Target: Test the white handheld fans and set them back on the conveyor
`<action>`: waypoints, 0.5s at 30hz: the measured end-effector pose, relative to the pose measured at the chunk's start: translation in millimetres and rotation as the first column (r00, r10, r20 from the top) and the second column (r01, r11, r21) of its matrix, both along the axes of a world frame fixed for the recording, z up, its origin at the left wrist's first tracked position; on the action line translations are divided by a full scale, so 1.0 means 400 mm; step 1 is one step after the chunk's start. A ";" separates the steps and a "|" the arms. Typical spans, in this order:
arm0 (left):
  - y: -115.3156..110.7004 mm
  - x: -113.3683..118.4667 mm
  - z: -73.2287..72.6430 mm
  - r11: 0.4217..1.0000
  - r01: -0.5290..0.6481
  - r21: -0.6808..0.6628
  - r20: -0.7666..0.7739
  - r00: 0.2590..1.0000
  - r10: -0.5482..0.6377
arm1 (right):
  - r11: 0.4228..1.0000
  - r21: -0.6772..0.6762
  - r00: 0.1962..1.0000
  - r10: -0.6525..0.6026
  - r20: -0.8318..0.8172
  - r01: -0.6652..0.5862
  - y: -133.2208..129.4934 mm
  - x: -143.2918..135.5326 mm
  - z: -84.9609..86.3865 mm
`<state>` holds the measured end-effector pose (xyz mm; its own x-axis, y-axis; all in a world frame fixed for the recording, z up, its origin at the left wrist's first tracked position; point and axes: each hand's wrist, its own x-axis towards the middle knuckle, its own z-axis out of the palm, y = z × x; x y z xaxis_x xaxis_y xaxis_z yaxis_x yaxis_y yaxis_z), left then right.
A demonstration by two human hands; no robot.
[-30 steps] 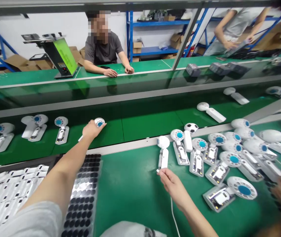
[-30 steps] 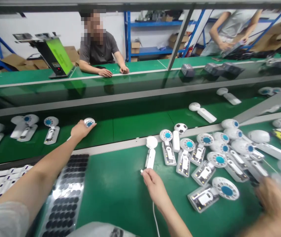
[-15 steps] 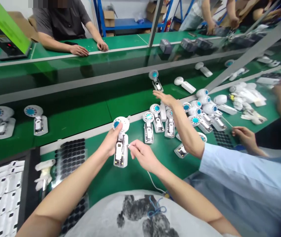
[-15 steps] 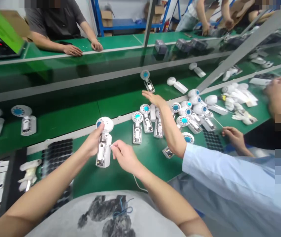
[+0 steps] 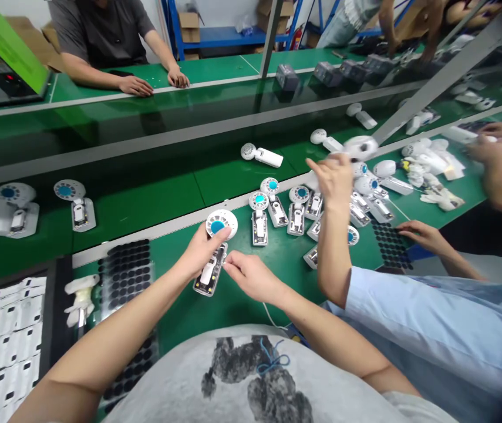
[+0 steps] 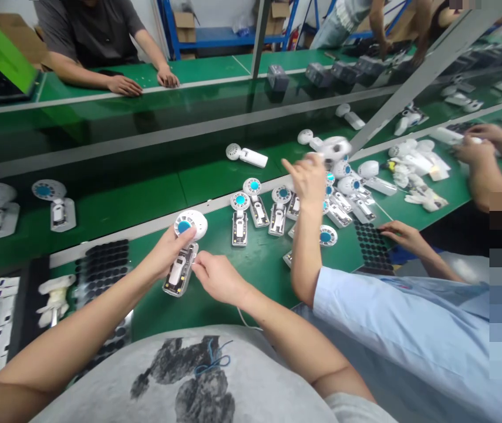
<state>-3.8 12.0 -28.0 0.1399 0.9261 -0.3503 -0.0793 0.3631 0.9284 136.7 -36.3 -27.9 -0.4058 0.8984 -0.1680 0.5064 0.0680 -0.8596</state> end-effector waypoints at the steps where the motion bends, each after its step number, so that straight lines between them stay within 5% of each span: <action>1: -0.006 0.003 0.002 1.000 0.007 0.019 -0.036 0.999 -0.006 | 1.000 0.000 1.000 -0.010 0.013 0.010 -0.006 -0.002 -0.003; 15: -0.041 0.046 -0.021 0.989 0.036 -0.144 -0.091 0.995 -0.049 | 0.987 -0.049 0.988 -0.152 0.035 0.154 -0.057 0.015 -0.043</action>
